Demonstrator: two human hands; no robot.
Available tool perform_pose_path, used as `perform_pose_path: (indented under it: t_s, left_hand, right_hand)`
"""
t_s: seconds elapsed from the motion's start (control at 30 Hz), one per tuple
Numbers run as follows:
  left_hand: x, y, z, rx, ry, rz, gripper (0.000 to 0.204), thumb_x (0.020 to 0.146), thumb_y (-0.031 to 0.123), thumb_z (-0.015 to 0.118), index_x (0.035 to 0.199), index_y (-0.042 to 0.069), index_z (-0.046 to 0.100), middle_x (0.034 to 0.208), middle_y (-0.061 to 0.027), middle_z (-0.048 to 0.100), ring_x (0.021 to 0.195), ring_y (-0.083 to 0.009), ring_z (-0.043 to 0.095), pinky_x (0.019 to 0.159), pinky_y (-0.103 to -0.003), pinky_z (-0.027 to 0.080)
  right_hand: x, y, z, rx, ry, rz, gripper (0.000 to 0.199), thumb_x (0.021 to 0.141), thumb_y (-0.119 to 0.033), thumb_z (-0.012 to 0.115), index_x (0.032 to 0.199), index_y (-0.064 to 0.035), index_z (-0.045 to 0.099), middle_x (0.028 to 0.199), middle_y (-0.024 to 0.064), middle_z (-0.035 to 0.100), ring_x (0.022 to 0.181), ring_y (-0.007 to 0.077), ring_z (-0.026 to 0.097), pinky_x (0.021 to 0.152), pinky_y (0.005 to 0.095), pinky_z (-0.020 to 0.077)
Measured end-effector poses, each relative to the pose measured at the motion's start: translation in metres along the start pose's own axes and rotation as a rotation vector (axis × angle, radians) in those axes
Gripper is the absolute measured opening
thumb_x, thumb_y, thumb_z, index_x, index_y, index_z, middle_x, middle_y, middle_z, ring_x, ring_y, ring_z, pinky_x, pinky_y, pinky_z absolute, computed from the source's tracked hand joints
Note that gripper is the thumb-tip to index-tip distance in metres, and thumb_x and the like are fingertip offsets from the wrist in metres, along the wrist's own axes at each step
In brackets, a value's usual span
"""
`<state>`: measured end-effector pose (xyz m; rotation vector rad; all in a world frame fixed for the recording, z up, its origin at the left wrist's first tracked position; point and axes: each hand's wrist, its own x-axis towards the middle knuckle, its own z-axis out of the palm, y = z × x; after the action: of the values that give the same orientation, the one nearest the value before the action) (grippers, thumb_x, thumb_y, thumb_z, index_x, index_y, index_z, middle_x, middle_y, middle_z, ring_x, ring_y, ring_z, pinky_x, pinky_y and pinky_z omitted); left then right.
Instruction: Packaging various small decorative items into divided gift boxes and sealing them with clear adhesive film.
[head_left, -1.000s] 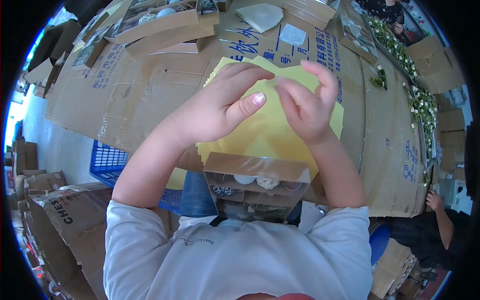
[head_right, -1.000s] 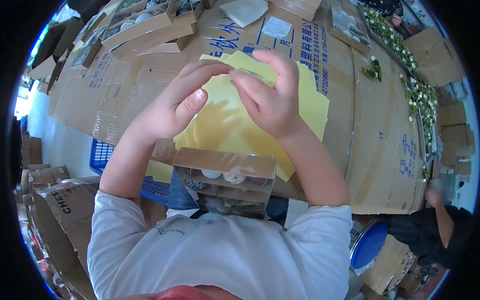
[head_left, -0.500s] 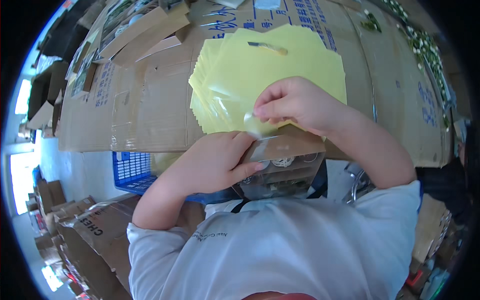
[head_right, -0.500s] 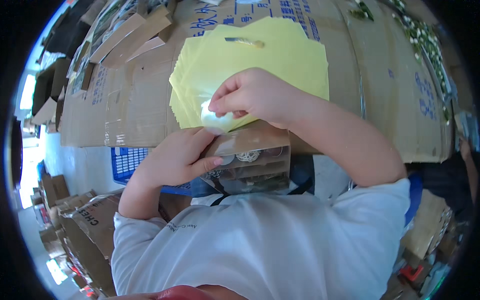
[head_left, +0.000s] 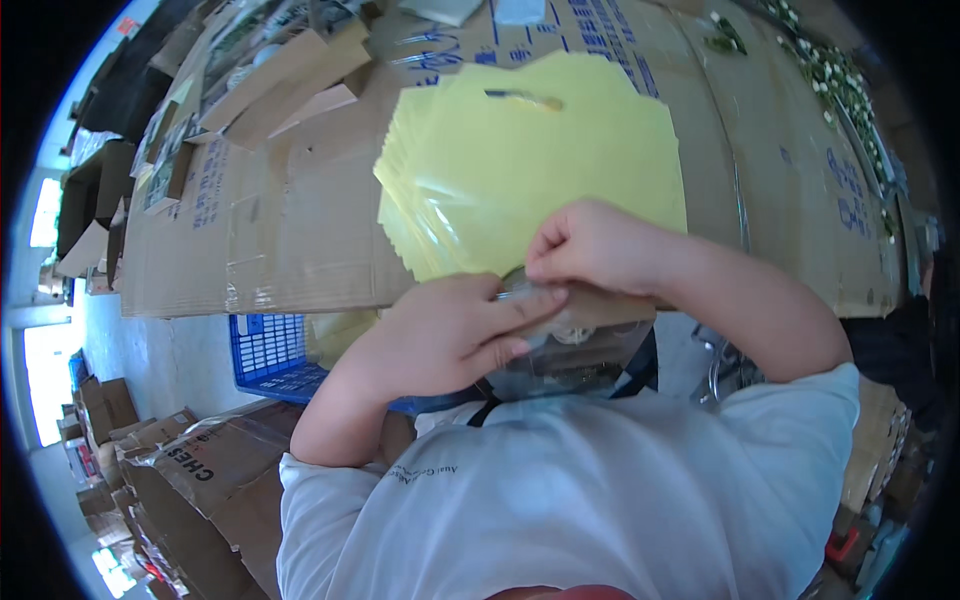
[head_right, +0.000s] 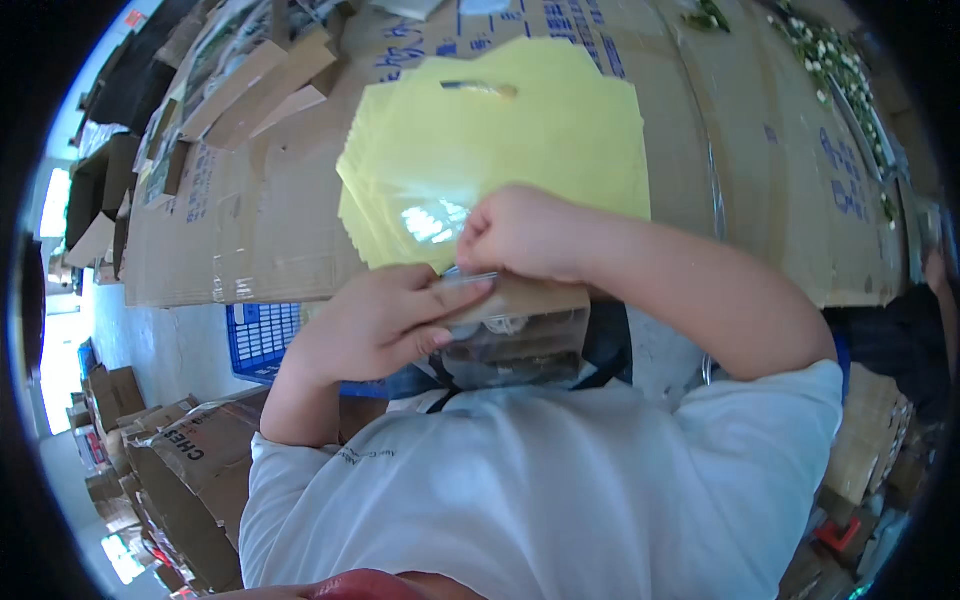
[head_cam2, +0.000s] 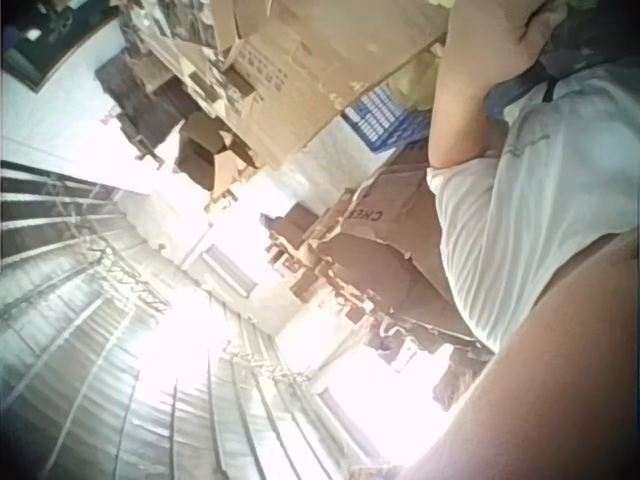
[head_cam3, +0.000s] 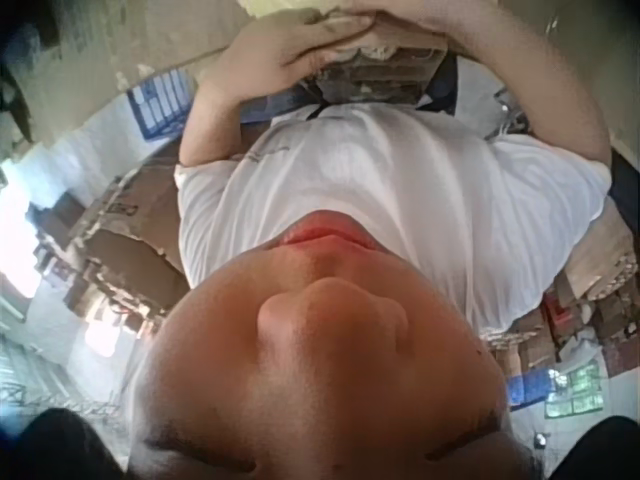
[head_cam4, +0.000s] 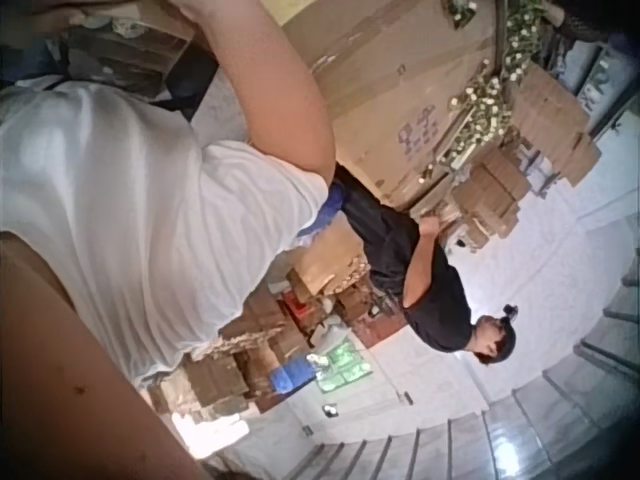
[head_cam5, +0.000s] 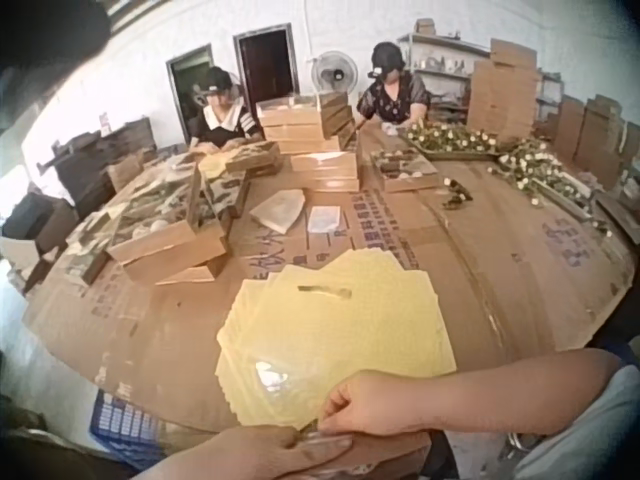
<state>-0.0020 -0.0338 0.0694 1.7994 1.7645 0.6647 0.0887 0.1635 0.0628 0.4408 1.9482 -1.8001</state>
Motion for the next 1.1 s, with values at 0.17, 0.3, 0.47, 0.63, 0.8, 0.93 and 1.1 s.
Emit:
perform_pose_path:
  t_s: [0.17, 0.3, 0.47, 0.63, 0.8, 0.93, 1.1]
  left_hand:
    - [-0.005, 0.007, 0.001, 0.027, -0.073, 0.008, 0.052, 0.088, 0.032, 0.055, 0.138, 0.021, 0.044, 0.082, -0.0158, 0.054, 0.077, -0.0354, 0.057, 0.068, -0.043, 0.045]
    - [-0.019, 0.010, 0.002, 0.049, -0.055, -0.058, 0.061, 0.085, 0.035, 0.061, 0.139, 0.014, 0.042, 0.087, -0.0156, 0.056, 0.079, -0.0355, 0.056, 0.070, -0.042, 0.046]
    - [-0.059, -0.033, -0.009, -0.146, 0.229, 0.085, 0.054, 0.084, 0.038, 0.064, 0.119, -0.001, 0.053, 0.102, -0.0178, 0.061, 0.093, -0.0350, 0.060, 0.080, -0.040, 0.047]
    - [-0.152, -0.106, 0.013, -0.915, 1.022, -0.439, 0.048, 0.095, 0.041, 0.046, 0.117, -0.001, 0.055, 0.104, -0.0082, 0.061, 0.093, -0.0158, 0.058, 0.080, -0.028, 0.045]
    - [-0.142, -0.151, -0.021, -1.136, 1.342, -0.785, 0.039, 0.097, 0.030, 0.046, 0.126, 0.004, 0.051, 0.095, -0.0029, 0.062, 0.080, -0.0105, 0.058, 0.069, -0.025, 0.047]
    - [-0.123, -0.156, -0.031, 0.408, 1.022, -0.855, 0.069, 0.086, 0.029, 0.062, 0.143, 0.007, 0.030, 0.136, -0.0245, 0.036, 0.125, -0.0336, 0.040, 0.101, -0.042, 0.036]
    - [-0.076, -0.097, -0.039, 0.763, 0.416, -0.726, 0.076, 0.077, 0.055, 0.062, 0.141, 0.022, 0.038, 0.146, -0.0159, 0.033, 0.135, -0.0408, 0.028, 0.106, -0.058, 0.025]
  right_hand:
    - [-0.002, -0.004, 0.000, -0.404, -0.064, 0.010, 0.012, 0.080, -0.013, 0.066, 0.085, -0.0030, 0.069, 0.070, 0.0038, 0.065, 0.062, 0.0102, 0.057, 0.059, 0.0267, 0.0456]
    - [-0.001, -0.016, 0.006, -0.565, -0.136, 0.114, 0.019, 0.077, -0.019, 0.069, 0.088, -0.0034, 0.071, 0.074, 0.0064, 0.067, 0.067, 0.0123, 0.059, 0.064, 0.0281, 0.0469]
    - [0.000, -0.011, 0.001, -0.564, -0.250, 0.143, 0.020, 0.079, -0.017, 0.067, 0.090, -0.0003, 0.070, 0.073, 0.0060, 0.065, 0.068, 0.0136, 0.059, 0.062, 0.0293, 0.0469]
    - [-0.012, -0.010, -0.039, -0.163, 0.142, -0.087, 0.018, 0.091, -0.015, 0.057, 0.092, 0.0006, 0.067, 0.070, 0.0020, 0.058, 0.059, 0.0089, 0.054, 0.059, 0.0229, 0.0467]
    - [-0.017, 0.039, -0.073, -0.064, 0.466, -0.125, 0.021, 0.093, -0.015, 0.054, 0.091, 0.0025, 0.065, 0.065, 0.0001, 0.053, 0.056, 0.0070, 0.050, 0.056, 0.0213, 0.0442]
    - [-0.029, 0.070, -0.069, -0.463, 0.682, -0.400, 0.010, 0.084, -0.006, 0.062, 0.085, 0.0037, 0.063, 0.075, 0.0113, 0.060, 0.068, 0.0214, 0.058, 0.062, 0.0315, 0.0451]
    - [-0.058, 0.090, -0.066, -0.585, 0.884, -0.462, 0.005, 0.082, -0.003, 0.062, 0.084, 0.0011, 0.063, 0.075, 0.0127, 0.057, 0.070, 0.0265, 0.057, 0.066, 0.0339, 0.0455]
